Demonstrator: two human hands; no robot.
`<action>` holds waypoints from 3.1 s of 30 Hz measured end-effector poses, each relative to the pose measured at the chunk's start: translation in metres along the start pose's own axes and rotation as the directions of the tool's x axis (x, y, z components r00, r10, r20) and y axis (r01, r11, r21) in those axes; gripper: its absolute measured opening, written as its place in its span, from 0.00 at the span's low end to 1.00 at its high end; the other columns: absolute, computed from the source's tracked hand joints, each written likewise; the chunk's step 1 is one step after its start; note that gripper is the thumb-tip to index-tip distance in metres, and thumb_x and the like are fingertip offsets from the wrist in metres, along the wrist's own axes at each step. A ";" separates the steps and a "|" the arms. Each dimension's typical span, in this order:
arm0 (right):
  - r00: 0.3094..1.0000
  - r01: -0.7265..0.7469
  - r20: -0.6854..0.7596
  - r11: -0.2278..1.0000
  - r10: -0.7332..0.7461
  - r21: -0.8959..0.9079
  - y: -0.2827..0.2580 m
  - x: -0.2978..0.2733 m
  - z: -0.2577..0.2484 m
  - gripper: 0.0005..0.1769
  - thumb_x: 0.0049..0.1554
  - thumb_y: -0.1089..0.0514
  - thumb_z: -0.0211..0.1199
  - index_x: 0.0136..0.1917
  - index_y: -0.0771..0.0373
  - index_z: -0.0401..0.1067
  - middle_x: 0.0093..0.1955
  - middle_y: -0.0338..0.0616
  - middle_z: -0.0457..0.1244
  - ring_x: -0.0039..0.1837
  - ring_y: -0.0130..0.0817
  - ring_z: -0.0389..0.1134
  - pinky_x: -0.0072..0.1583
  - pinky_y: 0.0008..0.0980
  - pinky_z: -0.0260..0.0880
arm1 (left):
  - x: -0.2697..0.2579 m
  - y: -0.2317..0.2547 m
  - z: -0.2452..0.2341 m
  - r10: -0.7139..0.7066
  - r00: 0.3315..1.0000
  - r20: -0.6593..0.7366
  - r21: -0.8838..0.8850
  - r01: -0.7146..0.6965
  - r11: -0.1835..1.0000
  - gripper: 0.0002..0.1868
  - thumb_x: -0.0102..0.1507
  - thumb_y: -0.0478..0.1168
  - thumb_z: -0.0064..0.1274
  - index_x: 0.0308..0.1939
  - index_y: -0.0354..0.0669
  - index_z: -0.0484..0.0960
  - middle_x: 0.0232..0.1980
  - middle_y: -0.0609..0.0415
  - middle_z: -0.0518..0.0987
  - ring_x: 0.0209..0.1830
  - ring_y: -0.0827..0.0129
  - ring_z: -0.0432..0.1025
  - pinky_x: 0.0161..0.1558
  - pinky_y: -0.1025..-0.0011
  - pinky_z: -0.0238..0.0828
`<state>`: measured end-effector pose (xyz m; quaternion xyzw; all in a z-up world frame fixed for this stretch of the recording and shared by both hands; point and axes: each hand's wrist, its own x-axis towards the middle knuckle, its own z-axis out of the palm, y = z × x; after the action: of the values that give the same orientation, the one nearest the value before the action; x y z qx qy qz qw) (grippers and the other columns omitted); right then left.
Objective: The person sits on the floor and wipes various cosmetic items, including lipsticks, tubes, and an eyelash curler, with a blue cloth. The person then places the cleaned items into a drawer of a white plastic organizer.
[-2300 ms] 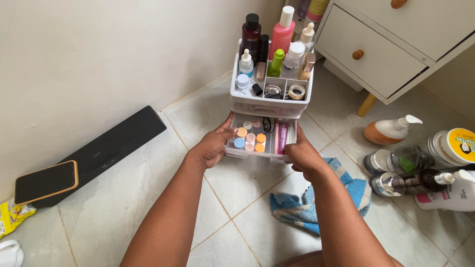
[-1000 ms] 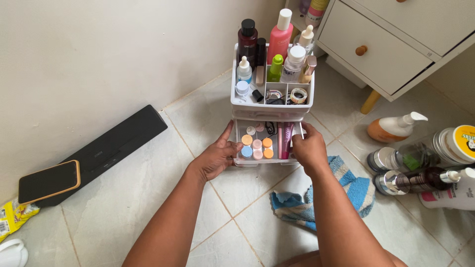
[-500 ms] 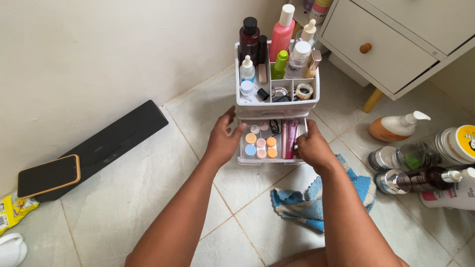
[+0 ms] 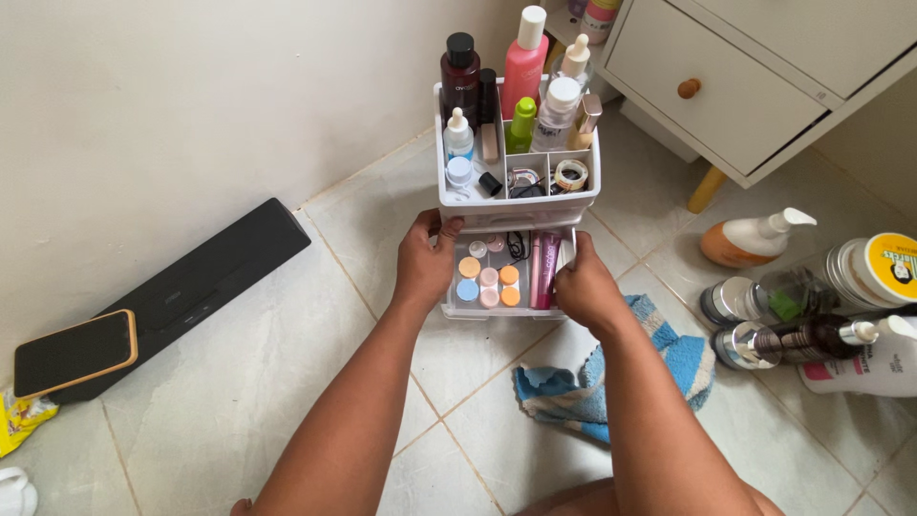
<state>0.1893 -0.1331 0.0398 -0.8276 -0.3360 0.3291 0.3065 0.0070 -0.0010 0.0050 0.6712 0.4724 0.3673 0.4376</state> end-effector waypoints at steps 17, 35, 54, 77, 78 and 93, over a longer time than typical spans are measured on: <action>0.977 -0.085 0.210 0.957 0.026 0.277 0.002 -0.001 -0.009 0.36 0.59 0.71 0.44 0.79 0.60 0.43 0.47 0.60 0.68 0.46 0.44 0.74 0.50 0.42 0.77 | 0.007 -0.004 -0.014 -0.070 0.990 0.122 -0.002 0.071 0.997 0.24 0.68 0.53 0.50 0.57 0.37 0.78 0.53 0.46 0.85 0.53 0.60 0.79 0.56 0.66 0.72; 0.985 -0.144 0.116 0.980 0.128 0.138 -0.013 0.006 -0.012 0.34 0.58 0.68 0.50 0.76 0.65 0.49 0.48 0.62 0.69 0.44 0.44 0.75 0.47 0.40 0.76 | 0.023 -0.029 -0.016 -0.116 0.942 0.315 -0.110 0.158 0.981 0.31 0.67 0.61 0.47 0.63 0.41 0.72 0.58 0.49 0.79 0.60 0.63 0.70 0.63 0.65 0.64; 0.996 -0.075 -0.019 0.969 0.082 0.234 0.004 0.025 -0.010 0.47 0.53 0.65 0.63 0.79 0.53 0.44 0.64 0.56 0.61 0.56 0.42 0.69 0.57 0.42 0.72 | 0.031 -0.043 -0.020 -0.125 0.905 0.407 -0.269 0.250 0.930 0.36 0.60 0.67 0.51 0.61 0.46 0.75 0.62 0.53 0.79 0.65 0.67 0.66 0.69 0.66 0.54; 0.941 0.168 0.078 0.657 -0.328 0.735 0.061 0.055 0.025 0.30 0.62 0.40 0.61 0.70 0.60 0.72 0.58 0.34 0.68 0.57 0.23 0.64 0.64 0.30 0.65 | 0.028 -0.045 -0.023 -0.053 0.895 0.443 -0.667 0.368 0.648 0.29 0.69 0.58 0.48 0.66 0.45 0.67 0.63 0.50 0.74 0.63 0.67 0.68 0.62 0.69 0.68; 0.945 0.199 0.042 0.670 -0.325 0.715 0.061 0.058 0.024 0.30 0.64 0.40 0.61 0.70 0.61 0.73 0.56 0.35 0.68 0.56 0.23 0.63 0.64 0.30 0.65 | 0.031 -0.045 -0.021 -0.024 0.897 0.440 -0.675 0.348 0.651 0.29 0.68 0.58 0.48 0.66 0.46 0.67 0.63 0.52 0.74 0.63 0.68 0.68 0.62 0.69 0.68; 0.960 0.225 -0.002 0.768 -0.280 0.600 0.033 0.044 0.034 0.38 0.62 0.29 0.41 0.75 0.52 0.61 0.73 0.40 0.61 0.77 0.36 0.55 0.76 0.42 0.50 | 0.035 -0.047 -0.015 -0.046 0.937 0.347 -0.451 0.210 0.867 0.42 0.60 0.73 0.46 0.66 0.48 0.69 0.66 0.52 0.74 0.69 0.65 0.64 0.69 0.66 0.58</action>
<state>0.2001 -0.1092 -0.0192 -0.6215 -0.3372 0.4093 0.5766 -0.0110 0.0435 -0.0308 0.5590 0.3313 0.3272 0.6861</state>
